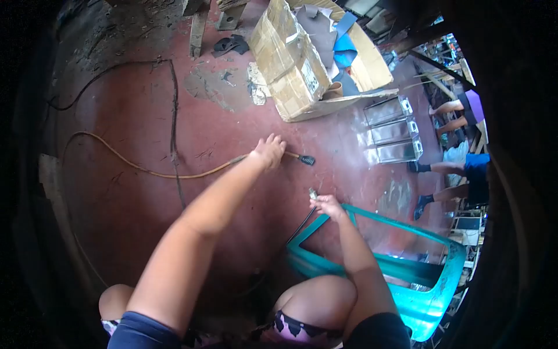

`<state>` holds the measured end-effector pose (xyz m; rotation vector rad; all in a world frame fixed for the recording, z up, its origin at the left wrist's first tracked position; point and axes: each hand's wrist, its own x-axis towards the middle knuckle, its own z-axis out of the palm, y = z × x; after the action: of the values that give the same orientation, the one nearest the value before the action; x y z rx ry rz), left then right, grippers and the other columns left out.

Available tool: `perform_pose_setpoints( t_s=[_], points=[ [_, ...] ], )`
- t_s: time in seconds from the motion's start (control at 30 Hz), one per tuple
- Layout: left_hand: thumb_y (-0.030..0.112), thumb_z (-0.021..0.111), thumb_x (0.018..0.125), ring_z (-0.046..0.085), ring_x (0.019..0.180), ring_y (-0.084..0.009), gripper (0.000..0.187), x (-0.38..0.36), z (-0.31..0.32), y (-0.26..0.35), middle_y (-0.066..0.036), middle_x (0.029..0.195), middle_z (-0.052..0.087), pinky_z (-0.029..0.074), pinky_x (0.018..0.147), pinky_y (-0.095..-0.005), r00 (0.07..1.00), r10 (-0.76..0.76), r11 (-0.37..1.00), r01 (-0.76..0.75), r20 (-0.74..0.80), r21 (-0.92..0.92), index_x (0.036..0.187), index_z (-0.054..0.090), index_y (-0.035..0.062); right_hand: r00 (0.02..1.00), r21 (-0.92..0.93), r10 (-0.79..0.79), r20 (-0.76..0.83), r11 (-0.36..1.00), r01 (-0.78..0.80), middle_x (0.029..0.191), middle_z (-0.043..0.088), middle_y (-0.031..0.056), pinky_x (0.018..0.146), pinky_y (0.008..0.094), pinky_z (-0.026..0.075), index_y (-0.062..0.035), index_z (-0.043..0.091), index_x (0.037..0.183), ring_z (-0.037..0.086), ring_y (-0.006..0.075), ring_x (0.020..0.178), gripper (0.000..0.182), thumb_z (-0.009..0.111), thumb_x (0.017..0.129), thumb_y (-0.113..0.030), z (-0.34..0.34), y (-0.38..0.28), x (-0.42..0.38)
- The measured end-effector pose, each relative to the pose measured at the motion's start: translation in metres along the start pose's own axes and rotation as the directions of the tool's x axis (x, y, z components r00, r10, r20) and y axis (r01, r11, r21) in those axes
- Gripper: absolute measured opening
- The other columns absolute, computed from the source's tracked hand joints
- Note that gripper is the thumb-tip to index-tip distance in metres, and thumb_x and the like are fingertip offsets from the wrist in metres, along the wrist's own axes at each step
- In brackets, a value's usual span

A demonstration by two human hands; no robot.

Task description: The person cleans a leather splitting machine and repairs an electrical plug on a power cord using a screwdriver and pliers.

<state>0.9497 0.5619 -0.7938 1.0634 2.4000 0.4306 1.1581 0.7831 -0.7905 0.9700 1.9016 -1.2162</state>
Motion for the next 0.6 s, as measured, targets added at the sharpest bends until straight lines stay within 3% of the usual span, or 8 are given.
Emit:
perform_pose_setpoints(
  t_s=[0.13,0.23,0.27,0.37,0.4,0.47,0.5,0.6],
  points=[
    [0.016,0.050,0.084,0.033,0.126,-0.0272,0.056,-0.002,0.084,0.005,-0.009,0.128,0.042,0.031,0.100,-0.0500,0.949,-0.039,0.997,0.059,-0.314,0.053,0.136,0.033,0.0109,0.997,-0.032,-0.052,0.051,0.998,0.053,0.097,0.064,0.0032,0.082,0.0325,0.046,-0.0056,0.060,0.110,0.059,0.0142,0.094,0.030,0.061,0.086,-0.024,-0.010,0.015,-0.002],
    [0.015,0.047,0.085,0.036,0.124,-0.0252,0.044,-0.015,0.070,-0.002,-0.009,0.124,0.045,0.033,0.098,-0.0493,0.982,0.085,0.995,-0.074,-0.168,0.069,0.129,0.044,0.0142,0.996,-0.060,-0.080,-0.023,0.995,0.079,0.097,0.064,0.0021,0.082,0.0317,0.046,-0.0056,0.061,0.110,0.059,0.0132,0.094,0.030,0.062,0.085,-0.022,-0.012,0.022,-0.010],
    [0.014,0.046,0.084,0.045,0.116,-0.0235,0.030,-0.023,0.058,-0.002,-0.009,0.118,0.050,0.043,0.089,-0.0423,0.985,0.145,0.983,-0.133,-0.094,0.124,0.112,0.057,0.0142,0.991,-0.087,-0.105,-0.078,0.991,0.098,0.096,0.065,0.0014,0.080,0.0314,0.047,-0.0062,0.063,0.107,0.059,0.0125,0.092,0.028,0.065,0.083,-0.019,-0.013,0.024,-0.009],
    [0.013,0.049,0.081,0.056,0.100,-0.0218,0.019,-0.027,0.064,-0.013,-0.005,0.105,0.058,0.050,0.077,-0.0345,0.974,0.210,0.954,-0.187,-0.079,0.233,0.093,0.063,0.0143,0.976,-0.044,-0.172,-0.137,0.985,0.167,0.095,0.066,0.0021,0.077,0.0299,0.047,-0.0051,0.066,0.102,0.060,0.0124,0.088,0.027,0.069,0.078,-0.018,-0.021,0.021,-0.009],
    [0.013,0.052,0.078,0.064,0.086,-0.0207,0.016,-0.030,0.061,-0.021,-0.003,0.095,0.064,0.053,0.069,-0.0321,0.978,0.163,0.959,-0.125,-0.133,0.254,0.087,0.066,0.0153,0.975,-0.041,-0.163,-0.150,0.986,0.159,0.096,0.065,0.0022,0.077,0.0291,0.047,-0.0046,0.066,0.103,0.060,0.0122,0.087,0.028,0.069,0.078,-0.017,-0.024,0.019,-0.005],
    [0.013,0.052,0.083,0.064,0.095,-0.0219,0.020,-0.037,0.024,-0.045,-0.008,0.102,0.066,0.052,0.075,-0.0352,0.987,0.081,0.980,-0.105,0.139,0.172,0.095,0.067,0.0135,0.968,-0.006,-0.147,-0.203,0.989,0.149,0.094,0.066,0.0030,0.076,0.0284,0.047,-0.0054,0.066,0.104,0.059,0.0111,0.084,0.030,0.070,0.078,-0.018,-0.023,0.017,0.003],
    [0.013,0.052,0.084,0.063,0.098,-0.0221,0.022,-0.059,-0.004,-0.065,-0.007,0.106,0.065,0.052,0.077,-0.0353,0.970,-0.064,0.962,-0.002,0.233,0.274,0.100,0.067,0.0147,0.962,-0.032,-0.166,-0.217,0.986,0.163,0.095,0.066,0.0026,0.078,0.0276,0.047,-0.0058,0.065,0.105,0.058,0.0113,0.086,0.030,0.070,0.078,-0.018,-0.010,0.008,0.008],
    [0.018,0.063,0.077,0.055,0.108,-0.0237,0.031,-0.089,-0.002,-0.081,-0.006,0.114,0.058,0.047,0.083,-0.0377,0.970,-0.172,0.943,0.110,0.173,0.315,0.108,0.060,0.0140,0.923,-0.043,-0.324,-0.207,0.946,0.322,0.088,0.065,-0.0002,0.073,0.0241,0.045,-0.0050,0.067,0.102,0.056,0.0089,0.082,0.026,0.069,0.078,-0.015,0.010,0.009,0.018]
  ],
)
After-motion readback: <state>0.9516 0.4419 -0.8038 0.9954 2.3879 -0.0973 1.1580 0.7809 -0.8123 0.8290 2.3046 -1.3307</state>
